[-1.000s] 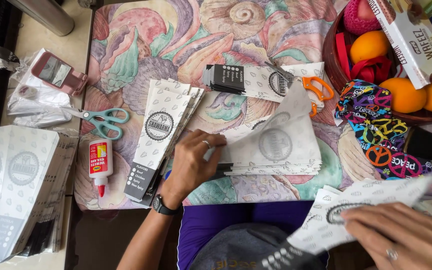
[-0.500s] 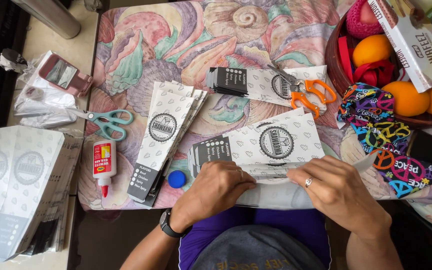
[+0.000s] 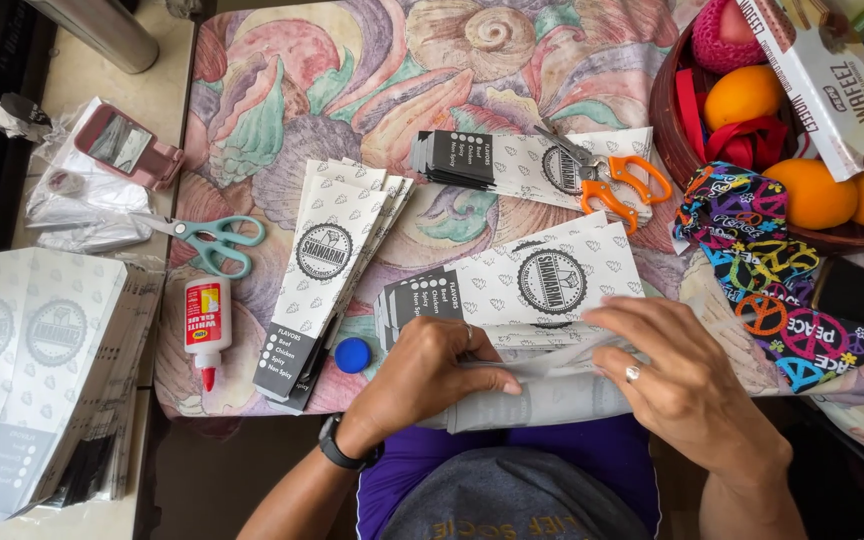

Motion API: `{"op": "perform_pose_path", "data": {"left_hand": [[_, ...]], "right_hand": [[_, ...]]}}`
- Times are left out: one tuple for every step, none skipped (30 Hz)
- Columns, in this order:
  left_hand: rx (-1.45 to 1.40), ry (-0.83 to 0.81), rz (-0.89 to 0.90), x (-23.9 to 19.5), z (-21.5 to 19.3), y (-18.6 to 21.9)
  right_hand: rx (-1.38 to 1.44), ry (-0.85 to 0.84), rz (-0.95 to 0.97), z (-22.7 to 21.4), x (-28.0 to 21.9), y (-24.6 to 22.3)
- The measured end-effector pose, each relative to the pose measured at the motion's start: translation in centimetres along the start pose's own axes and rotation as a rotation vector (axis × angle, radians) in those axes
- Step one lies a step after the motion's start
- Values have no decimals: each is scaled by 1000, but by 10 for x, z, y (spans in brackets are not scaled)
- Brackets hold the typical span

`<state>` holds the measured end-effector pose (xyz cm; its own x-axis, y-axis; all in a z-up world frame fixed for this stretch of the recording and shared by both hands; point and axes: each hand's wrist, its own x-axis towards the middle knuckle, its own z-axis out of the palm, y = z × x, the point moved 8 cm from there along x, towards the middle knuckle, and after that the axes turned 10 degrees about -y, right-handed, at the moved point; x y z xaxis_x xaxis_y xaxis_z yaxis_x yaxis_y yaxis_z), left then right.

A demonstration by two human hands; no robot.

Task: The person folds multiple white paper sheets printed with a logo into small rectangular packets. They fold each sheet in half, then fold the sides inward to create a packet shape, and stack the finished packets on the table.

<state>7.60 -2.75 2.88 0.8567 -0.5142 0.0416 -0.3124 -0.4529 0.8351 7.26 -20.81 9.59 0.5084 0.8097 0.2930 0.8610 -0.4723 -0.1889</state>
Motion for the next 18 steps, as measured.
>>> {"op": "perform_pose_path", "data": {"left_hand": [[0,1,0,0,-6,-3],[1,-6,13,0,-11,-5],[2,-13,26,-1,-16,-8],[1,-13,25,-1,-24,-6],[7,68,18,-3,-40,-5],[14,149,13,-4,-55,-5],[14,148,16,-4,-56,-5],[7,281,37,-8,-67,-5],[0,414,58,-14,-77,-4],[0,416,59,-13,-74,-11],[94,475,178,-15,-74,-6],[186,528,296,-19,-72,-2],[182,528,295,-19,-65,-12],[231,454,328,-15,-55,-18],[280,379,359,-11,-44,-24],[282,380,361,-12,-41,-25],[303,290,335,-8,-31,-28],[324,200,304,-7,-21,-32]], "right_hand": [[0,0,-1,-7,-5,-1],[-15,-6,16,-12,-10,-1],[-31,-12,33,-18,-15,-1],[-30,-13,33,-27,-25,0],[-31,-22,25,-35,-34,0],[-35,-29,18,-44,-44,1],[-36,-28,20,-42,-66,9],[-41,9,115,-43,-89,24],[-44,46,210,-45,-113,39],[-46,45,208,-31,-150,57],[40,64,312,-17,-190,84],[126,81,420,-3,-232,110],[125,77,422,-17,-209,96],[153,98,482,-30,-187,88],[181,119,543,-44,-166,79],[179,122,542,-53,-139,75],[95,126,415,-66,-106,61],[14,128,287,-76,-75,46]]}}
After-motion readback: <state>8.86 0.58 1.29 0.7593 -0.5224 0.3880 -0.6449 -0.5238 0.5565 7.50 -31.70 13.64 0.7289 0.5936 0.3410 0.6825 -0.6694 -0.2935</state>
